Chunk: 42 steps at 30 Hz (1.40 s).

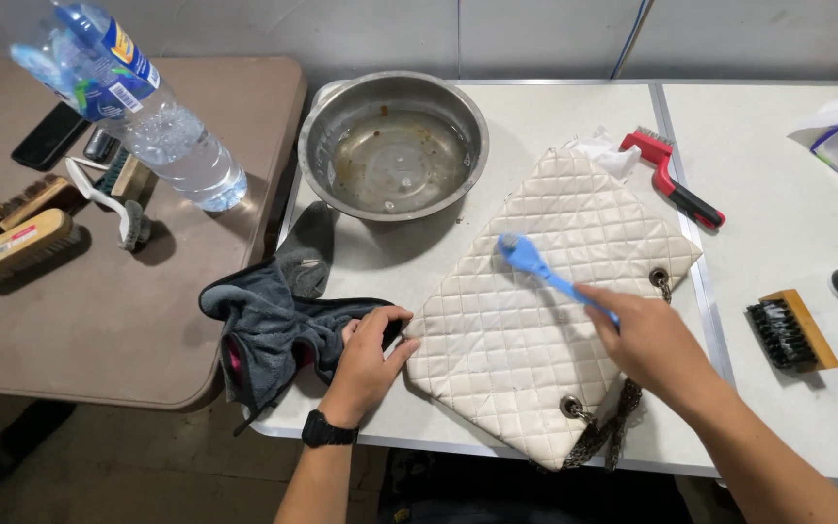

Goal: Cleaning a white quilted handbag using foam cleaner, various brushes, and a cloth on a workbench.

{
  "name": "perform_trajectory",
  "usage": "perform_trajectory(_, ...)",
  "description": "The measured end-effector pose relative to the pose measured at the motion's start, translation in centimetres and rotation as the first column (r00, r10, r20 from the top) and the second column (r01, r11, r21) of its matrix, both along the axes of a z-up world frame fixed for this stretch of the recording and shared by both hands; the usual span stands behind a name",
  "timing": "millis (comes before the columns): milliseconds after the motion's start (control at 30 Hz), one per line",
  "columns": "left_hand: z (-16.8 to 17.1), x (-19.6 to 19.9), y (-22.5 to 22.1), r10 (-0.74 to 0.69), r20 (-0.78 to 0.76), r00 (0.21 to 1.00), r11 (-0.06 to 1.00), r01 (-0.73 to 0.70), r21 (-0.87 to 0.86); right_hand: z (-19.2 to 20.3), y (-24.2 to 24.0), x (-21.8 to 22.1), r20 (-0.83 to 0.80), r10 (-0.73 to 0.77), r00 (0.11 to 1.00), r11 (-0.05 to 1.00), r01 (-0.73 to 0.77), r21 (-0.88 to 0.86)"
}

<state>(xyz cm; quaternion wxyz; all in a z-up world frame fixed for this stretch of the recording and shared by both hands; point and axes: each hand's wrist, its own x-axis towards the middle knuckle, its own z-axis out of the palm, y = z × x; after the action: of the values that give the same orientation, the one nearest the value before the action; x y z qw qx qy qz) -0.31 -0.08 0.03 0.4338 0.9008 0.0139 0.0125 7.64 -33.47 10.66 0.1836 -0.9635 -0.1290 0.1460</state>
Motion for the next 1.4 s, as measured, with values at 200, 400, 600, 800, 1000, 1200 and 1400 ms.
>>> perform_trajectory(200,-0.2,-0.3,-0.3,-0.002,0.045,0.999,0.999,0.0,0.042,1.0,0.3,-0.5,-0.128,-0.063,0.99,0.998,0.066,0.024)
perform_trajectory(400,-0.1,-0.3,-1.1,0.013,0.186,0.983,0.991,-0.037,0.127,-2.5,-1.7,-0.2,-0.05,-0.044,0.998,0.999,0.042,-0.023)
perform_trajectory(600,-0.3,-0.2,-1.0,0.037,0.227,0.973,0.992,-0.064,0.112,-3.7,-1.4,-1.1,0.119,0.346,0.931,0.903,-0.296,-0.312)
perform_trajectory(800,-0.7,0.0,-0.9,0.042,0.243,0.969,0.992,-0.069,0.105,-5.0,0.3,-1.4,0.052,0.316,0.947,0.908,-0.286,-0.307)
perform_trajectory(1000,-0.5,-0.6,-0.9,0.057,0.178,0.982,0.988,-0.081,0.13,-2.3,2.1,-2.0,0.099,0.269,0.958,0.936,-0.235,-0.261)
perform_trajectory(1200,-0.9,-0.5,-0.8,0.047,0.189,0.981,0.987,-0.074,0.143,-3.7,1.6,-1.1,0.139,0.287,0.948,0.93,-0.241,-0.279)
perform_trajectory(1400,-1.8,-0.1,-0.6,0.058,0.194,0.979,0.986,-0.087,0.142,-4.3,2.5,-2.0,0.101,0.28,0.955,0.933,-0.246,-0.264)
